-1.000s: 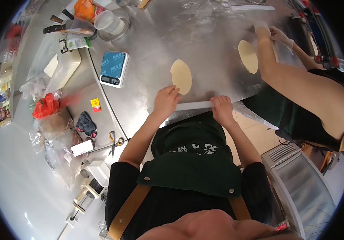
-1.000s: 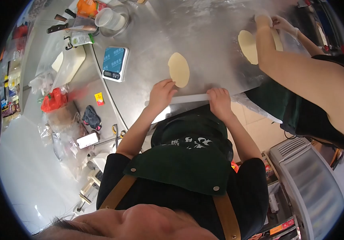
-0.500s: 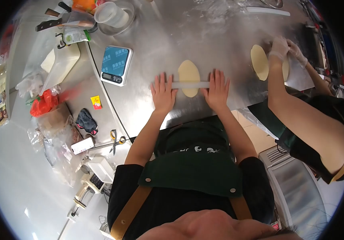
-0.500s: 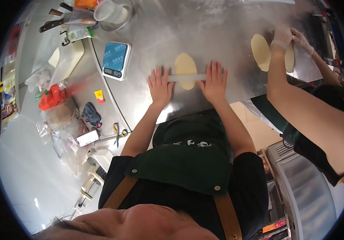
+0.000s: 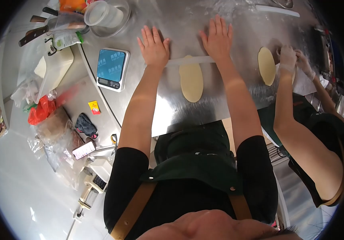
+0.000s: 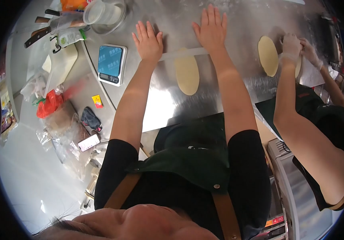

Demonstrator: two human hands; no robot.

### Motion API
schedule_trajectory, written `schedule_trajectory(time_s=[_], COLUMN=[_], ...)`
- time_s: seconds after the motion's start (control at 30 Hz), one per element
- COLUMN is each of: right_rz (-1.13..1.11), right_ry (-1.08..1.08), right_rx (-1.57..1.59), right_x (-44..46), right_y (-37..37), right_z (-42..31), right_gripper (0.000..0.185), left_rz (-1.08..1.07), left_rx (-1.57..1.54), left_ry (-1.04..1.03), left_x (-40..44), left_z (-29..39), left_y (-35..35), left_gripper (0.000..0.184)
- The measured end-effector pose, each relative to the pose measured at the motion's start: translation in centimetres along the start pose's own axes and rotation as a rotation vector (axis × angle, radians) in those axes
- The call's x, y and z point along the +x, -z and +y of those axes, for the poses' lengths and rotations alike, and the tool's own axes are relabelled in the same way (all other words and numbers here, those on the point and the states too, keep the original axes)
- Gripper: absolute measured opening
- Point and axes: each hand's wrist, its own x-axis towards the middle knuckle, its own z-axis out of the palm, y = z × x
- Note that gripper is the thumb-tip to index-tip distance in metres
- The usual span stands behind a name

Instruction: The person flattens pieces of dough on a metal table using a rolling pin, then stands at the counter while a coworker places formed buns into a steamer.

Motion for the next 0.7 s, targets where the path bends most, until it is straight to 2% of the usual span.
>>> schedule_trajectory(time_s=[0.17,0.27,0.37,0.47,0.57,0.7], right_rz=[0.076,-0.236,-0.028,-0.08,-0.248,-0.36], right_ry=[0.043,-0.19,0.0,-0.133,-0.061,-0.057], right_rx=[-0.017,0.153,-0.008,0.079,-0.048,-0.078], right_x=[-0.2,0.8,-2.9,-8.3,-13.3,-13.0], right_y=[-1.7,1.7,0.7,2.6,5.7,7.6], right_z=[0.4,-0.7,0.2,-0.3,-1.2,-1.8], right_gripper=[0.057,0.054,0.059,0.066,0.068,0.072], left_rz=[0.019,0.009,-0.041,-0.205,-0.297,-0.271], left_rx=[0.023,-0.03,-0.056,0.006,-0.006,-0.058], left_ry=[-0.009,0.004,0.054,0.036,0.005,-0.004], left_x=[1.0,-0.7,-3.9,-8.1,-12.9,-13.7], left_z=[-0.4,-0.1,0.7,1.9,2.7,2.6], left_y=[-1.0,-0.4,1.0,3.0,4.3,5.5], left_gripper=[0.06,0.061,0.064,0.066,0.068,0.067])
